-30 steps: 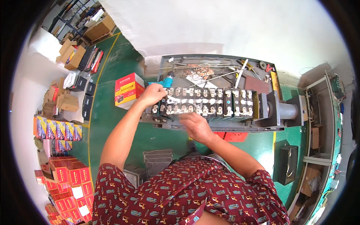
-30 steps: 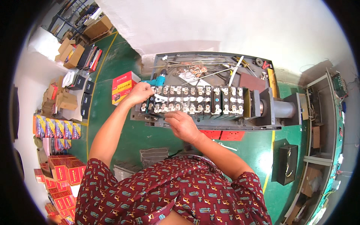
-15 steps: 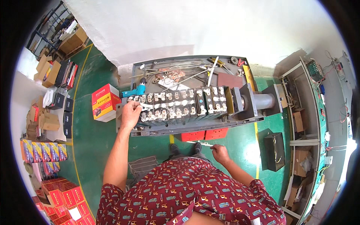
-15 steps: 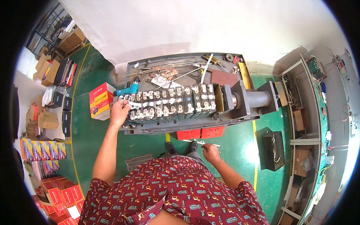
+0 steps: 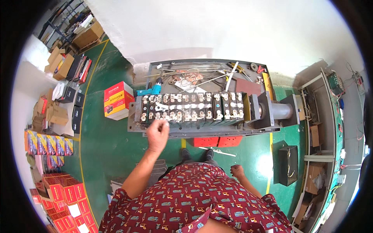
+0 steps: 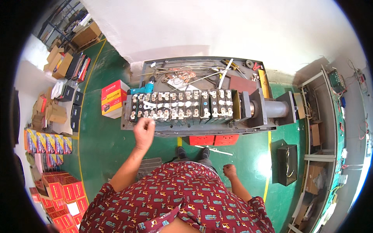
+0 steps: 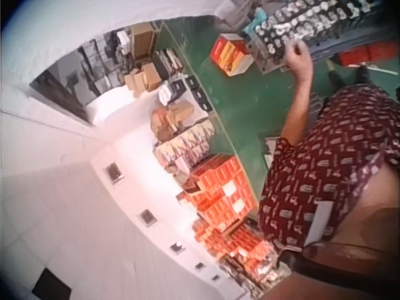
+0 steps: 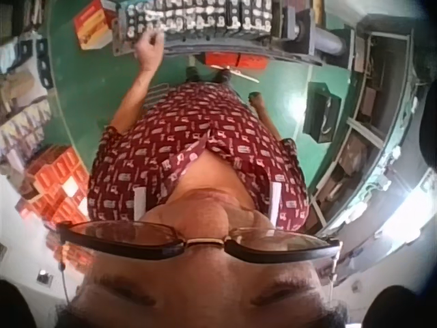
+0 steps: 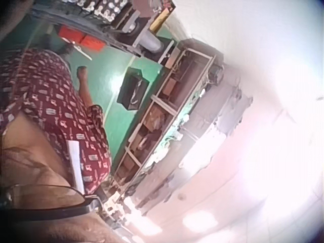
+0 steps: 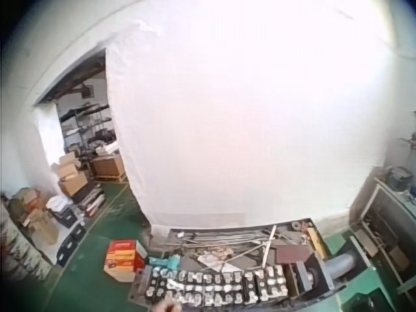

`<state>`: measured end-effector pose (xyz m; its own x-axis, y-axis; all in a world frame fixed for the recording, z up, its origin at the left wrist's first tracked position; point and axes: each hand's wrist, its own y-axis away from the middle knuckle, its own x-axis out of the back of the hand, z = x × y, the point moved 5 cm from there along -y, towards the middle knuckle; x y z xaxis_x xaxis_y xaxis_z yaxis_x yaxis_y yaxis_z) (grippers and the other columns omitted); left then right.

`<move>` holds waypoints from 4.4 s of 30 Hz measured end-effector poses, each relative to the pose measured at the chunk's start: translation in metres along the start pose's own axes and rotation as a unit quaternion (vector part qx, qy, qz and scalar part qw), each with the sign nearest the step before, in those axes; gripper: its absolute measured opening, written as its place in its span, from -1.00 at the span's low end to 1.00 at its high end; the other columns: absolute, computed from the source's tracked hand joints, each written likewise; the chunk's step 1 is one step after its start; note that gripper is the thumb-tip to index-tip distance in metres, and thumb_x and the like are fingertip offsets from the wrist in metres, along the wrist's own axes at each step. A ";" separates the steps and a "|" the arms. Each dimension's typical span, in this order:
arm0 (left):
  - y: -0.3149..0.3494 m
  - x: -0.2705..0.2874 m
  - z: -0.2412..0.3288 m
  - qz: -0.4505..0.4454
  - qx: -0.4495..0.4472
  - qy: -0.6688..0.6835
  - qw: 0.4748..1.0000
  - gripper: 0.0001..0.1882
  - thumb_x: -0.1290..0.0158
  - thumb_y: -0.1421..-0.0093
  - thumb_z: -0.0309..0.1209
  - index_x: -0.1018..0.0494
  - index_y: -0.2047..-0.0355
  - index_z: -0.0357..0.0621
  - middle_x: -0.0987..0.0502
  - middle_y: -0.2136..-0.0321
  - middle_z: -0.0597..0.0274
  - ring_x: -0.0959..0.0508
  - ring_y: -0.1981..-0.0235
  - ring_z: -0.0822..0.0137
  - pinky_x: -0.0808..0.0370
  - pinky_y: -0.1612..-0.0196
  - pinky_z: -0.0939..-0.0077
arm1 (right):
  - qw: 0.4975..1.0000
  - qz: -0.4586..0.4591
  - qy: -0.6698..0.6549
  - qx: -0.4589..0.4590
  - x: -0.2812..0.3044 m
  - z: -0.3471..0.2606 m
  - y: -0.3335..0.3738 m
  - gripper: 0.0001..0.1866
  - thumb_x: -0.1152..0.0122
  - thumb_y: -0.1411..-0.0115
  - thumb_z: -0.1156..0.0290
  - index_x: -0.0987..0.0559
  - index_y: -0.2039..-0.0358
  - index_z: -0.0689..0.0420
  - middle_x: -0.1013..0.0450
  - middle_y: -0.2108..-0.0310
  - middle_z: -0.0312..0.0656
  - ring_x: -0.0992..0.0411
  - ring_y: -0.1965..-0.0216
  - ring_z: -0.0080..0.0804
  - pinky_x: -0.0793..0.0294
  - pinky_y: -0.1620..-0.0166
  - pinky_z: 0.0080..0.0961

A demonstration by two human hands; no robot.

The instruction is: The person repeatedly picks small electrical components from a cardboard box and places them into slots on a metal rack. The person also handles flat reddish-brown pieces, placing them on the rack. The person works continuously at a green workbench in a warehouse-like room.

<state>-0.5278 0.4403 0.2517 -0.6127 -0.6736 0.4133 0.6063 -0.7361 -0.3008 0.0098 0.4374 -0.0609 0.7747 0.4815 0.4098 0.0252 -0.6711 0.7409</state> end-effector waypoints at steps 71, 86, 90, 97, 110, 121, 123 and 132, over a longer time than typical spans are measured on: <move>0.223 0.044 -0.235 -0.318 0.321 -0.208 0.867 -0.70 -0.10 -0.18 -0.21 -0.67 0.38 -0.19 -0.66 0.35 -0.17 -0.69 0.24 -0.17 -0.60 0.15 -0.01 | 0.998 -0.062 0.005 0.014 -0.003 -0.047 -0.018 -0.82 -0.21 -0.31 0.44 -0.69 0.24 0.27 -0.60 0.40 -0.19 -0.56 0.47 -0.43 -0.54 0.49 -0.44; 0.217 0.024 -0.226 -0.311 0.322 -0.166 0.879 -0.75 -0.12 -0.17 -0.27 -0.69 0.36 -0.17 -0.69 0.37 -0.07 -0.72 0.27 -0.03 -0.63 0.15 0.14 | 0.995 -0.077 0.038 0.045 -0.011 -0.057 -0.021 -0.73 -0.22 -0.32 0.39 -0.70 0.08 0.28 -0.64 0.35 -0.15 -0.61 0.39 -0.38 -0.61 0.41 -0.41; 0.218 0.029 -0.229 -0.292 0.307 -0.176 0.888 -0.73 -0.12 -0.17 -0.25 -0.68 0.38 -0.18 -0.68 0.39 -0.07 -0.71 0.30 -0.04 -0.61 0.19 0.15 | 0.996 -0.065 0.035 0.047 -0.011 -0.057 -0.017 -0.72 -0.23 -0.31 0.38 -0.70 0.09 0.29 -0.64 0.35 -0.15 -0.61 0.40 -0.39 -0.61 0.41 -0.41; 0.220 0.035 -0.236 -0.309 0.331 -0.162 0.877 -0.65 -0.11 -0.18 -0.17 -0.64 0.44 -0.24 -0.65 0.44 -0.10 -0.69 0.38 -0.03 -0.58 0.26 0.10 | 0.996 -0.065 0.061 0.031 -0.011 -0.047 -0.019 -0.75 -0.24 -0.30 0.36 -0.71 0.17 0.28 -0.63 0.38 -0.17 -0.59 0.43 -0.41 -0.61 0.42 -0.42; 0.230 0.031 -0.262 -0.299 0.366 -0.129 0.872 -0.69 -0.15 -0.20 -0.20 -0.68 0.33 -0.21 -0.70 0.37 -0.05 -0.72 0.31 0.02 -0.62 0.17 0.15 | 0.998 -0.024 0.011 0.058 -0.018 -0.052 -0.013 -0.79 -0.24 -0.19 0.34 -0.72 0.43 0.20 -0.58 0.60 -0.17 -0.55 0.58 -0.41 -0.59 0.40 -0.35; 0.234 0.030 -0.269 -0.315 0.364 -0.149 0.864 -0.69 -0.16 -0.19 -0.19 -0.69 0.30 -0.18 -0.70 0.34 -0.08 -0.73 0.24 -0.01 -0.62 0.12 0.15 | 0.994 -0.065 0.073 0.045 -0.014 -0.048 -0.017 -0.72 -0.25 -0.26 0.36 -0.72 0.14 0.28 -0.65 0.40 -0.13 -0.63 0.42 -0.37 -0.65 0.40 -0.38; 0.231 0.028 -0.265 -0.326 0.356 -0.146 0.864 -0.69 -0.15 -0.19 -0.18 -0.69 0.30 -0.19 -0.70 0.36 -0.08 -0.73 0.26 0.00 -0.62 0.13 0.16 | 0.993 -0.072 0.073 0.052 -0.015 -0.044 -0.020 -0.71 -0.25 -0.26 0.36 -0.72 0.13 0.29 -0.66 0.38 -0.12 -0.63 0.41 -0.36 -0.65 0.39 -0.38; 0.226 0.030 -0.255 -0.321 0.355 -0.159 0.863 -0.69 -0.14 -0.19 -0.20 -0.69 0.30 -0.19 -0.70 0.35 -0.08 -0.73 0.25 0.00 -0.63 0.11 0.15 | 0.992 -0.075 0.085 0.055 -0.015 -0.048 -0.021 -0.79 -0.25 -0.24 0.39 -0.72 0.25 0.26 -0.62 0.44 -0.18 -0.59 0.45 -0.40 -0.63 0.42 -0.39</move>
<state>-0.5382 0.2367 -0.0235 -0.8367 -0.0062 0.5476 0.4203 -0.6484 0.6348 -0.0328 0.4711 -0.0568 0.6398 0.6619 0.3905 0.2081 -0.6384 0.7411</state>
